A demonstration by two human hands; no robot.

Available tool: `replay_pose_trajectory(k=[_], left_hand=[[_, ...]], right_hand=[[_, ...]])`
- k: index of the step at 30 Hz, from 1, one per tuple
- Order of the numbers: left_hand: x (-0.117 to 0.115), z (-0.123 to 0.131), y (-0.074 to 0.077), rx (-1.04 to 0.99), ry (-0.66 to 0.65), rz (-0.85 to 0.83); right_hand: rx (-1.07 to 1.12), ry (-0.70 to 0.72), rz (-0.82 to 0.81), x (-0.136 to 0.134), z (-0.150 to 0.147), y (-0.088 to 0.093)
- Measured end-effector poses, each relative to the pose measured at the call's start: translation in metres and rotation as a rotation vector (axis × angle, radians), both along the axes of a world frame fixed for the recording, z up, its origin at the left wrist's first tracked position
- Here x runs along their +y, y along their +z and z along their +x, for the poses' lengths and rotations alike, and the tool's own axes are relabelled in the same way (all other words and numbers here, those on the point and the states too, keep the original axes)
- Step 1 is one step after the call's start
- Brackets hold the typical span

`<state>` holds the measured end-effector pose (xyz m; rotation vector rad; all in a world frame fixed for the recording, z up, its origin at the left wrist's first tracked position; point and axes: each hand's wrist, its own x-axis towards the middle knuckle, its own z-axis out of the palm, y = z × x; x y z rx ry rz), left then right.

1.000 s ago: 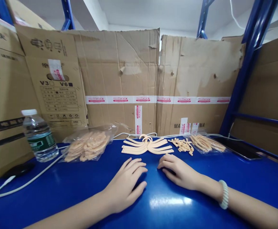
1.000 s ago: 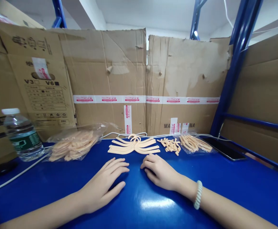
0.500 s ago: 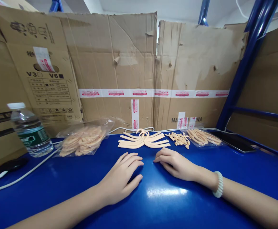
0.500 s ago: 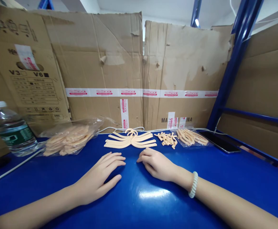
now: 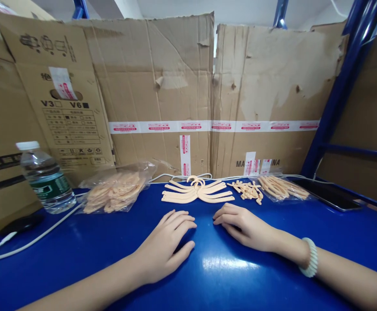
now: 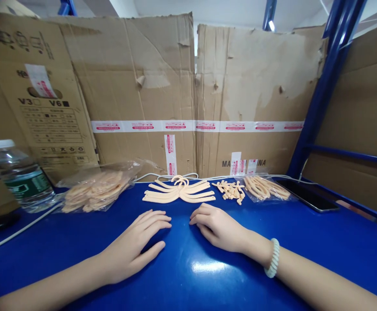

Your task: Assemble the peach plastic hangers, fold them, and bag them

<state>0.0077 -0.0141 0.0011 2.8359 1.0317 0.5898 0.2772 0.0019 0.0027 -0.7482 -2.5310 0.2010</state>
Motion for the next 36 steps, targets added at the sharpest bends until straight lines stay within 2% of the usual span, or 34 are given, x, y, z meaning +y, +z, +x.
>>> replay_pose_trajectory(k=[9,13,17,20,22,26,31,36], left_hand=[[-0.002,-0.001,0.003,0.017,0.004,-0.009],[0.003,-0.008,0.018,0.029,0.022,0.091],[0.014,-0.016,0.038,0.035,0.104,0.18],[0.027,-0.017,0.041,0.056,0.144,0.159],[0.037,-0.016,0.037,0.039,0.125,0.109],[0.061,-0.013,0.022,-0.101,0.096,0.072],[0.082,-0.009,0.001,-0.162,0.139,0.122],[0.084,-0.005,-0.014,-0.159,0.155,0.188]], right_hand=[[0.01,0.001,-0.02,0.0,0.001,0.0],[0.013,0.008,-0.014,0.002,0.003,0.0],[0.009,0.018,-0.013,0.002,0.002,-0.001],[0.028,-0.001,0.001,0.005,0.003,-0.001],[0.055,-0.079,0.07,0.013,0.008,0.001],[0.102,-0.433,0.296,0.043,0.042,0.006],[0.08,-0.703,0.305,0.075,0.1,0.01],[-0.019,-0.84,0.251,0.083,0.121,0.008]])
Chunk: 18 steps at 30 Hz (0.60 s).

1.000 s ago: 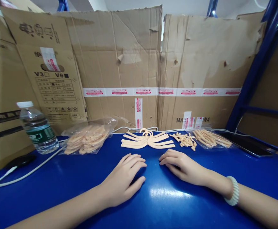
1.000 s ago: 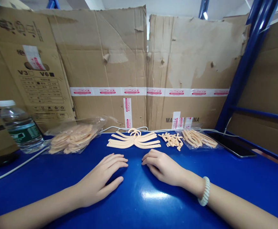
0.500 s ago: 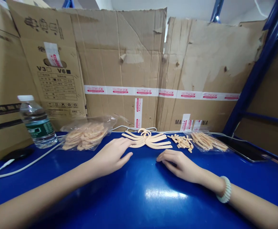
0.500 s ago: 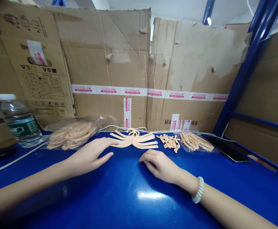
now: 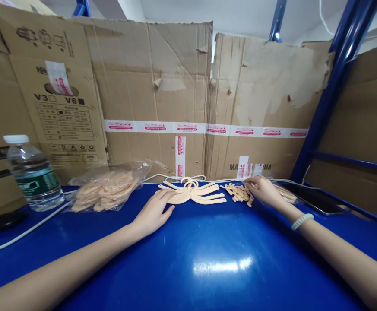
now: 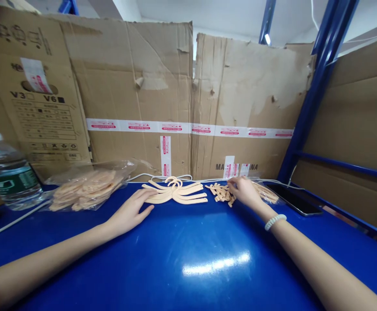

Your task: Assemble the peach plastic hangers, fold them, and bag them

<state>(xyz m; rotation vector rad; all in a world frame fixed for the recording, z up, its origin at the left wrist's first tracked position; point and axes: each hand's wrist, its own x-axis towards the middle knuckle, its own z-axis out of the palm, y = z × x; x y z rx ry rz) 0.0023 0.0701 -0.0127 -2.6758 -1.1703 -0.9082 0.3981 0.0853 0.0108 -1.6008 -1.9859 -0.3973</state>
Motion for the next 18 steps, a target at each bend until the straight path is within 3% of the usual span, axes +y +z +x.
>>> replay_pose_trajectory(k=[10,18], left_hand=[[-0.003,0.001,-0.004,0.069,0.034,0.022],[-0.004,0.003,-0.002,0.096,0.042,0.009]], right_hand=[[-0.017,-0.043,-0.09,0.007,-0.004,-0.01],[0.165,-0.007,-0.122,0.006,-0.015,-0.012]])
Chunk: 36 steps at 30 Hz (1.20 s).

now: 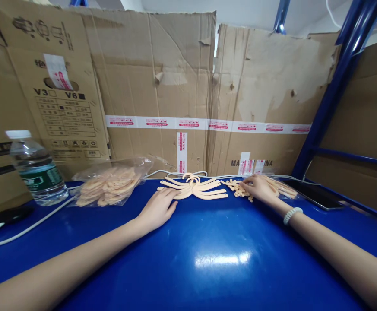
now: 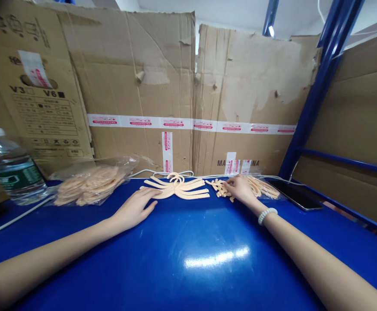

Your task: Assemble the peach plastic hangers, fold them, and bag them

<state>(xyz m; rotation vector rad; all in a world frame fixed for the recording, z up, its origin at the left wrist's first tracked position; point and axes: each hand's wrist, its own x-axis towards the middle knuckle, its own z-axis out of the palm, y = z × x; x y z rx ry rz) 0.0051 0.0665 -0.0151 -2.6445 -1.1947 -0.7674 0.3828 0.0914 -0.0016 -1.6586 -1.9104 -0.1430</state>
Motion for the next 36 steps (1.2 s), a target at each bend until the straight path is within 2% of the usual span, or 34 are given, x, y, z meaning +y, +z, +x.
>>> replay_pose_trajectory(k=[10,17,22,26,30,33,36], left_hand=[[-0.001,0.002,0.003,0.011,0.053,-0.006],[0.0,0.003,0.008,0.047,0.023,-0.002],[0.004,0.01,0.015,0.058,0.017,-0.021],[0.0,0.012,0.027,0.005,-0.001,-0.053],[-0.019,0.005,0.037,-0.091,-0.011,-0.087],[-0.036,-0.004,0.032,-0.147,-0.025,-0.113],[-0.049,-0.01,0.02,-0.244,-0.099,-0.162]], right_hand=[[0.548,-0.025,0.022,-0.01,-0.003,0.012],[0.998,0.173,-0.126,-0.029,-0.013,0.021],[1.229,0.269,-0.273,-0.037,-0.028,0.022],[1.31,0.321,-0.355,-0.045,-0.039,0.022],[1.314,0.371,-0.393,-0.055,-0.048,0.023],[1.285,0.403,-0.398,-0.063,-0.056,0.023],[1.209,0.406,-0.408,-0.071,-0.066,0.023]])
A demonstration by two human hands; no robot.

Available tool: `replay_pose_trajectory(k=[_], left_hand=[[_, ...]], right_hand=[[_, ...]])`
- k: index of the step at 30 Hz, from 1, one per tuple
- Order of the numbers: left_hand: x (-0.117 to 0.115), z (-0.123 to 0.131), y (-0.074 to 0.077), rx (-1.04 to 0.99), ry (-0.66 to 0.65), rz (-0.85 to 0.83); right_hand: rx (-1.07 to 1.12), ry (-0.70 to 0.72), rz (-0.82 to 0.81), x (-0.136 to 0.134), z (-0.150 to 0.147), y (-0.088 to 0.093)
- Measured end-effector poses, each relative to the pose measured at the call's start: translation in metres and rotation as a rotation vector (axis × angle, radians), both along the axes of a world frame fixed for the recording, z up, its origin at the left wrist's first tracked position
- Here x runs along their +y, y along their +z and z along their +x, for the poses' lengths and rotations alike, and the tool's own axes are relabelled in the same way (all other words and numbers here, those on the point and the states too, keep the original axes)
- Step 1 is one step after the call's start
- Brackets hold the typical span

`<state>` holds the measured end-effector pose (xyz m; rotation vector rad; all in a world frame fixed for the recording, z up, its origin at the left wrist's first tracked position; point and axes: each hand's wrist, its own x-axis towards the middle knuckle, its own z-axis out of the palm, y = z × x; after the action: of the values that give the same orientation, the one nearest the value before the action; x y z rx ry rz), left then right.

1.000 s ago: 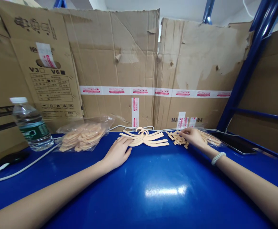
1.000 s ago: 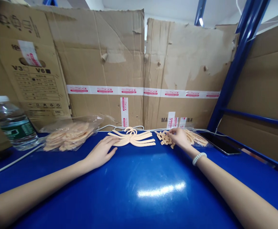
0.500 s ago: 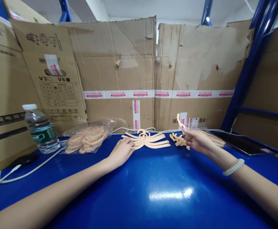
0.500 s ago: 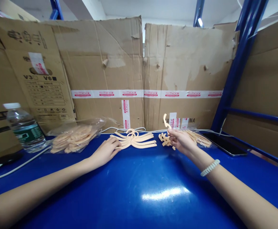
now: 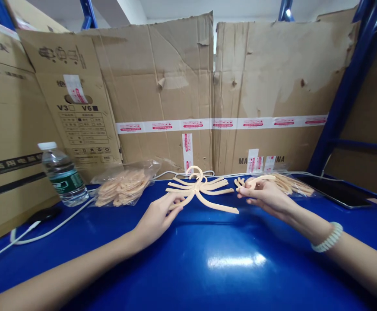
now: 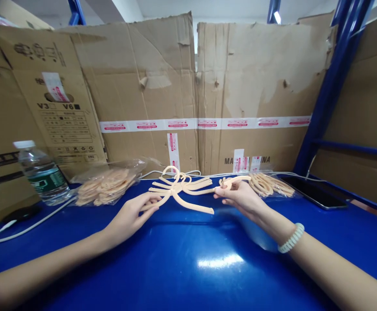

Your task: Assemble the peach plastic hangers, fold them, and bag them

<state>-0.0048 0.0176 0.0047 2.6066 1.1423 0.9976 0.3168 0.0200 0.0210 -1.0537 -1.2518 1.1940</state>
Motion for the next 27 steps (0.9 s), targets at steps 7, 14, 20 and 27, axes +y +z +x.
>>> replay_pose_trajectory(k=[7,14,20,27], left_hand=[[-0.009,-0.005,-0.011,-0.162,-0.041,-0.012],[-0.006,-0.008,-0.014,-0.213,-0.028,-0.119],[-0.007,-0.008,-0.013,-0.197,-0.007,-0.082],[-0.008,-0.007,-0.013,-0.182,-0.013,-0.022]], right_hand=[[-0.081,0.133,-0.038,-0.005,-0.012,-0.007],[0.037,0.275,-0.278,-0.006,-0.009,-0.006],[0.065,0.314,-0.403,-0.008,-0.009,-0.005],[0.053,0.342,-0.38,-0.006,-0.01,-0.008]])
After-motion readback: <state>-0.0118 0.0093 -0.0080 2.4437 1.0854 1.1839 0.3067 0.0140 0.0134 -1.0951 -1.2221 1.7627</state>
